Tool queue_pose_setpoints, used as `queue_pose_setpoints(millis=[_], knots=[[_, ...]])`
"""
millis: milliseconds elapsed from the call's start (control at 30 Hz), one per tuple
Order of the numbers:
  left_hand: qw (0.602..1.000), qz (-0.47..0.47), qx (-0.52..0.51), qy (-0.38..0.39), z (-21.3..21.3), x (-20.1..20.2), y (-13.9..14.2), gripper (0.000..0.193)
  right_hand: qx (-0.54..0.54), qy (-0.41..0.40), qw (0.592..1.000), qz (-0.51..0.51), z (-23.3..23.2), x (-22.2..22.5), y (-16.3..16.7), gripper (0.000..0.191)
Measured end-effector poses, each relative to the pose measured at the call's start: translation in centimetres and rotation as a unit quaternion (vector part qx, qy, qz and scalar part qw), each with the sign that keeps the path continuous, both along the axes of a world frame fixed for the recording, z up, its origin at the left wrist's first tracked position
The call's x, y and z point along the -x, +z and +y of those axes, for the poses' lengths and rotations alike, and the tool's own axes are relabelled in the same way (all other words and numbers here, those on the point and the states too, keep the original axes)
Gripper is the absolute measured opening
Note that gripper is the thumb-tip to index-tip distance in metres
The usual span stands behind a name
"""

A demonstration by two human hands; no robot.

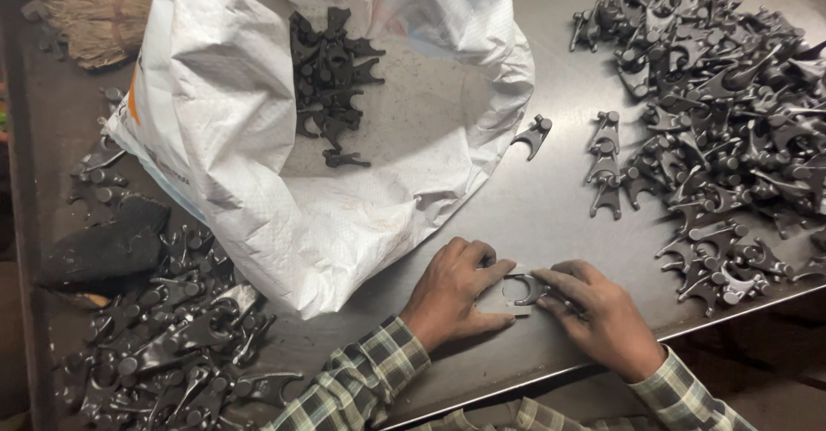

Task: The person sorts small dark metal castings on a steel table, picking up one part at a time and fitting it against a flat metal gauge to check its shape, then placing accepted parts into a large woven sack. Other workers at the same table sort parts into sacks as well.

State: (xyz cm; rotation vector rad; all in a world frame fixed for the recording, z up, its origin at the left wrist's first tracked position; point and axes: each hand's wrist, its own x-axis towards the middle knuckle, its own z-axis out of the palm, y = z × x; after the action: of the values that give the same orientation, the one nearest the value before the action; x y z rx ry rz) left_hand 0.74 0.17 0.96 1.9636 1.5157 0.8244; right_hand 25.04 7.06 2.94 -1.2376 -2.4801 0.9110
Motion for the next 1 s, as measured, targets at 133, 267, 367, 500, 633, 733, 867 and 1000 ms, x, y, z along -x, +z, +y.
queue_pose_setpoints(millis=[133,267,367,500,633,733,867,1000], knots=[[1.000,-0.006,-0.008,-0.011,0.1,0.0,0.3,0.068,0.025,0.061,0.998,0.009,1.7,-0.9,1.7,0.033],[1.000,-0.015,0.000,-0.008,0.0,0.1,0.5,0.065,0.188,-0.002,0.970,-0.153,6.0,-0.4,6.2,0.039],[1.000,-0.015,-0.017,-0.004,-0.1,0.1,0.6,0.066,0.261,-0.044,0.947,-0.183,9.7,2.4,9.1,0.039],[0.999,-0.020,-0.027,-0.002,0.0,0.1,0.2,0.066,0.114,-0.009,0.975,0.192,12.6,6.6,11.4,0.083],[0.998,-0.015,-0.058,-0.010,-0.1,0.3,-0.4,0.067,-0.107,0.013,0.992,0.065,13.8,10.1,10.5,0.051],[0.996,-0.004,-0.085,-0.003,-0.3,0.5,-0.8,0.066,-0.223,0.108,0.967,-0.062,14.0,12.1,7.8,0.050],[0.996,0.020,-0.088,0.007,-0.6,0.7,-1.2,0.067,-0.185,0.043,0.977,-0.096,12.9,11.6,5.4,0.029],[0.996,0.010,-0.082,0.015,-0.7,0.5,-1.5,0.064,-0.173,0.027,0.977,-0.120,10.0,7.5,3.1,0.030]])
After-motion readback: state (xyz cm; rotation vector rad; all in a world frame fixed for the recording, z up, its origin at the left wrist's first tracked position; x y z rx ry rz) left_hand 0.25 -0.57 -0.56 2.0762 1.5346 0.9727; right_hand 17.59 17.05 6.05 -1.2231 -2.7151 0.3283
